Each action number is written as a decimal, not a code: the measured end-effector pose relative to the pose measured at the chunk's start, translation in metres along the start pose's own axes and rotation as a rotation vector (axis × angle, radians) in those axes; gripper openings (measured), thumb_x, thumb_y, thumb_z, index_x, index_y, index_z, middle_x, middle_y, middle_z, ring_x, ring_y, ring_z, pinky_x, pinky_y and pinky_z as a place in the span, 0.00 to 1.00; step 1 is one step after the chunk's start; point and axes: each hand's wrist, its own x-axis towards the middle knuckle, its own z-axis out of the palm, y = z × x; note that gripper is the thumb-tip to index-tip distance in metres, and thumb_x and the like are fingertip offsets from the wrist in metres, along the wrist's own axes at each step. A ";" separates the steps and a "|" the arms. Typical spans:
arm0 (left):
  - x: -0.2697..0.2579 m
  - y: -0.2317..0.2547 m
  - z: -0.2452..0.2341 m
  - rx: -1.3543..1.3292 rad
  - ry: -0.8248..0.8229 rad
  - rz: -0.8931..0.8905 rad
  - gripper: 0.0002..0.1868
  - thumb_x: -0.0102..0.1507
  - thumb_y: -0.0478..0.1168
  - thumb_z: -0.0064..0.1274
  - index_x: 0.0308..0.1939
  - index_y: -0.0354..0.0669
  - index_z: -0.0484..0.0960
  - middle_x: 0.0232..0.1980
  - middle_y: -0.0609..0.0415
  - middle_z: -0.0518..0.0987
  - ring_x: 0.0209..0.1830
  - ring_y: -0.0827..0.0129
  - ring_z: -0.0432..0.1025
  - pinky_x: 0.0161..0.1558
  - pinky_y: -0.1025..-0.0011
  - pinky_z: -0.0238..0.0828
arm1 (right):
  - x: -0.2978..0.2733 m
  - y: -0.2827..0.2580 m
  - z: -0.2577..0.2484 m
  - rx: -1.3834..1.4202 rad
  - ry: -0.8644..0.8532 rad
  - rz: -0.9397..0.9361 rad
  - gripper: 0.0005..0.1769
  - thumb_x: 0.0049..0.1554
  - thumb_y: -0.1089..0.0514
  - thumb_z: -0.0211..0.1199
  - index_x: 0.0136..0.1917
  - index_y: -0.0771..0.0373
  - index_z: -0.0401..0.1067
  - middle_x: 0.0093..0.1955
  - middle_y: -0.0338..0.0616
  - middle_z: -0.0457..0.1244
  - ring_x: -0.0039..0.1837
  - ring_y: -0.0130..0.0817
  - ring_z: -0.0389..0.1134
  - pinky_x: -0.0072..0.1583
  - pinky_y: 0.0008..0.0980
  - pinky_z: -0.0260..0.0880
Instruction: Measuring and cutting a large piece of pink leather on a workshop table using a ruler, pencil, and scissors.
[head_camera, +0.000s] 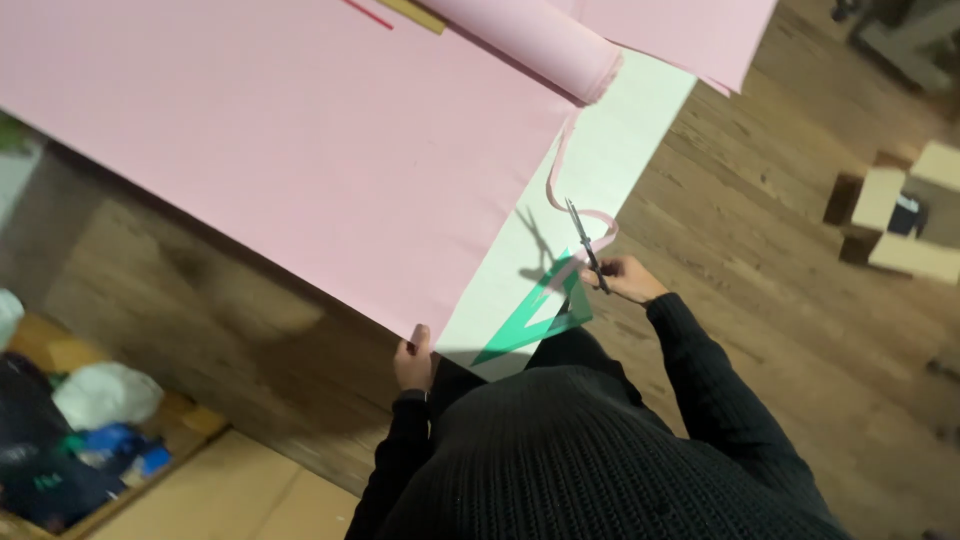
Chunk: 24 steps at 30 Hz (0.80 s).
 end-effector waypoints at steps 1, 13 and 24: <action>-0.003 0.006 0.006 -0.020 0.023 -0.019 0.31 0.62 0.62 0.58 0.40 0.32 0.84 0.33 0.50 0.82 0.32 0.65 0.74 0.37 0.65 0.71 | 0.009 -0.010 -0.009 -0.024 -0.026 -0.005 0.33 0.53 0.35 0.71 0.51 0.71 0.81 0.38 0.42 0.67 0.40 0.27 0.65 0.44 0.32 0.66; -0.065 0.038 0.110 -0.248 0.814 0.078 0.23 0.65 0.50 0.66 0.51 0.32 0.84 0.39 0.54 0.80 0.37 0.68 0.71 0.40 0.72 0.71 | 0.139 -0.005 -0.071 0.022 -0.590 0.140 0.52 0.64 0.31 0.63 0.68 0.90 0.66 0.38 0.44 0.68 0.35 0.28 0.69 0.34 0.26 0.71; -0.002 0.086 0.151 -1.176 0.207 -0.128 0.40 0.67 0.54 0.51 0.76 0.38 0.57 0.68 0.35 0.72 0.67 0.50 0.72 0.63 0.58 0.75 | 0.139 -0.036 -0.065 0.106 -0.728 0.113 0.36 0.53 0.30 0.65 0.51 0.66 0.67 0.37 0.41 0.66 0.35 0.25 0.70 0.31 0.27 0.68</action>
